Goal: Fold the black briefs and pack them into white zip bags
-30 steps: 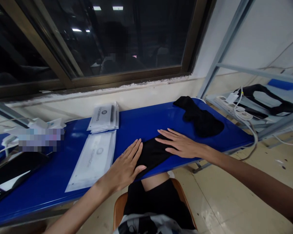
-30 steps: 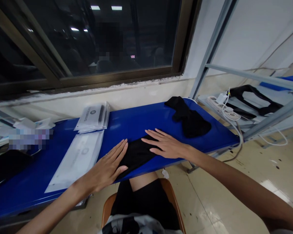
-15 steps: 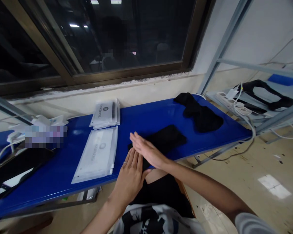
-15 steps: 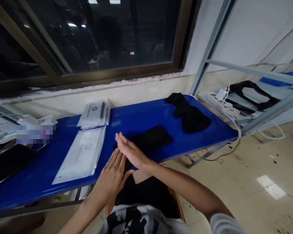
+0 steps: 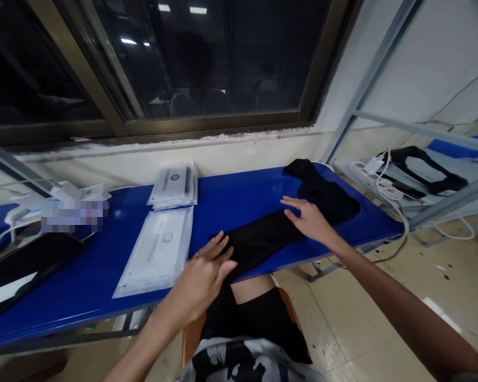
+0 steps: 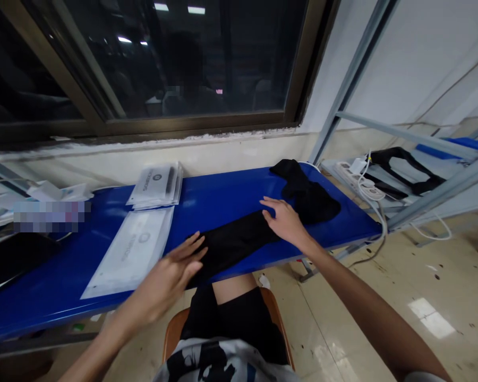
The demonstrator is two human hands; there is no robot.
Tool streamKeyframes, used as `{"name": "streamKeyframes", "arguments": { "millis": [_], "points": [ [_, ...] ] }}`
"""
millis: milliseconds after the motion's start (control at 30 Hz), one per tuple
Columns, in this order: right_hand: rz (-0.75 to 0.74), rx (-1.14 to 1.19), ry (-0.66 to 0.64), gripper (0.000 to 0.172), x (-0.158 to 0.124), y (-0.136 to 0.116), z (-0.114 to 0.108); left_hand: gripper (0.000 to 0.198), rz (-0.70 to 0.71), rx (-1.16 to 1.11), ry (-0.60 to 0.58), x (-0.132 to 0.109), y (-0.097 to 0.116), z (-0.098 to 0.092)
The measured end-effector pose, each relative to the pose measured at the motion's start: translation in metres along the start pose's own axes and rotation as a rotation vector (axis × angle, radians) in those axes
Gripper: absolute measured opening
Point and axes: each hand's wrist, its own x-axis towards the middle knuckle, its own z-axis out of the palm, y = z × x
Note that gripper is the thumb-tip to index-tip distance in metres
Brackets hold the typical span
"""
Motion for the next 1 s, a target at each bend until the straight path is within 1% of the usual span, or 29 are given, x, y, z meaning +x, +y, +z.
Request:
{"name": "streamKeyframes", "arguments": {
  "millis": [33, 67, 100, 133, 167, 200, 233, 267, 300, 333, 400, 467, 500, 533, 567, 600, 667, 700, 733, 767, 800, 833, 867, 900, 933, 1000],
  "points": [
    [0.028, -0.081, -0.026, 0.038, 0.002, -0.001, -0.007, 0.041, -0.047, -0.055, -0.004, 0.012, -0.006, -0.01],
    [0.081, -0.109, -0.089, 0.037, 0.005, -0.003, -0.013, 0.037, -0.103, -0.098, -0.001, 0.026, -0.013, -0.018],
    [0.144, -0.101, -0.18, 0.036, 0.008, -0.005, -0.018, 0.031, -0.156, -0.131, -0.037, 0.04, -0.021, -0.025],
    [0.197, -0.073, -0.279, 0.036, 0.011, -0.008, -0.021, 0.027, -0.21, -0.164, -0.11, 0.054, -0.028, -0.029],
    [0.235, -0.039, -0.363, 0.036, 0.013, -0.012, -0.023, 0.029, -0.255, -0.208, -0.219, 0.067, -0.035, -0.031],
    [0.259, -0.005, -0.419, 0.037, 0.015, -0.016, -0.024, 0.037, -0.283, -0.251, -0.346, 0.077, -0.04, -0.031],
    [0.269, 0.029, -0.444, 0.037, 0.016, -0.019, -0.024, 0.045, -0.303, -0.284, -0.456, 0.084, -0.045, -0.03],
    [0.272, 0.07, -0.445, 0.037, 0.016, -0.023, -0.023, 0.05, -0.312, -0.3, -0.54, 0.089, -0.048, -0.028],
    [0.272, 0.129, -0.432, 0.037, 0.016, -0.025, -0.023, 0.049, -0.31, -0.3, -0.59, 0.091, -0.051, -0.027],
    [0.275, 0.199, -0.412, 0.04, 0.016, -0.027, -0.023, 0.044, -0.302, -0.294, -0.609, 0.091, -0.052, -0.026],
    [0.289, 0.35, -0.41, 0.052, 0.016, -0.03, -0.024, 0.034, -0.275, -0.317, -0.622, 0.089, -0.056, -0.027],
    [0.297, 0.455, -0.415, 0.06, 0.019, -0.034, -0.03, 0.033, -0.265, -0.4, -0.628, 0.091, -0.061, -0.035],
    [0.275, 0.477, -0.398, 0.059, 0.021, -0.038, -0.034, 0.037, -0.272, -0.432, -0.609, 0.094, -0.064, -0.041],
    [0.22, 0.478, -0.363, 0.055, 0.024, -0.044, -0.04, 0.042, -0.281, -0.432, -0.562, 0.099, -0.067, -0.047],
    [0.132, 0.448, -0.294, 0.049, 0.026, -0.051, -0.046, 0.044, -0.281, -0.394, -0.473, 0.105, -0.069, -0.053],
    [0.016, 0.386, -0.191, 0.041, 0.026, -0.059, -0.053, 0.043, -0.264, -0.324, -0.345, 0.111, -0.071, -0.058],
    [-0.288, 0.181, 0.031, 0.024, 0.022, -0.075, -0.064, 0.029, -0.186, -0.129, -0.036, 0.124, -0.072, -0.062],
    [-0.456, 0.054, 0.129, 0.018, 0.016, -0.081, -0.066, 0.023, -0.14, -0.032, 0.099, 0.129, -0.071, -0.06],
    [-0.623, -0.082, 0.209, 0.017, 0.007, -0.086, -0.064, 0.024, -0.096, 0.053, 0.179, 0.132, -0.071, -0.055],
    [-0.788, -0.219, 0.257, 0.022, -0.003, -0.087, -0.059, 0.028, -0.055, 0.12, 0.193, 0.134, -0.071, -0.049],
    [-0.94, -0.352, 0.266, 0.026, -0.015, -0.085, -0.051, 0.033, -0.017, 0.166, 0.152, 0.133, -0.071, -0.041],
    [-1.066, -0.478, 0.253, 0.028, -0.028, -0.081, -0.04, 0.038, 0.02, 0.193, 0.081, 0.131, -0.071, -0.033],
    [-1.162, -0.595, 0.23, 0.027, -0.041, -0.075, -0.028, 0.044, 0.058, 0.2, -0.003, 0.126, -0.071, -0.026],
    [-1.214, -0.684, 0.184, 0.027, -0.054, -0.068, -0.015, 0.049, 0.097, 0.189, -0.082, 0.121, -0.071, -0.02],
    [-1.235, -0.729, 0.151, 0.028, -0.066, -0.06, -0.003, 0.054, 0.132, 0.16, -0.141, 0.115, -0.071, -0.016],
    [-1.247, -0.751, 0.104, 0.028, -0.084, -0.048, 0.014, 0.058, 0.176, 0.081, -0.193, 0.105, -0.071, -0.013]
  ]
}}
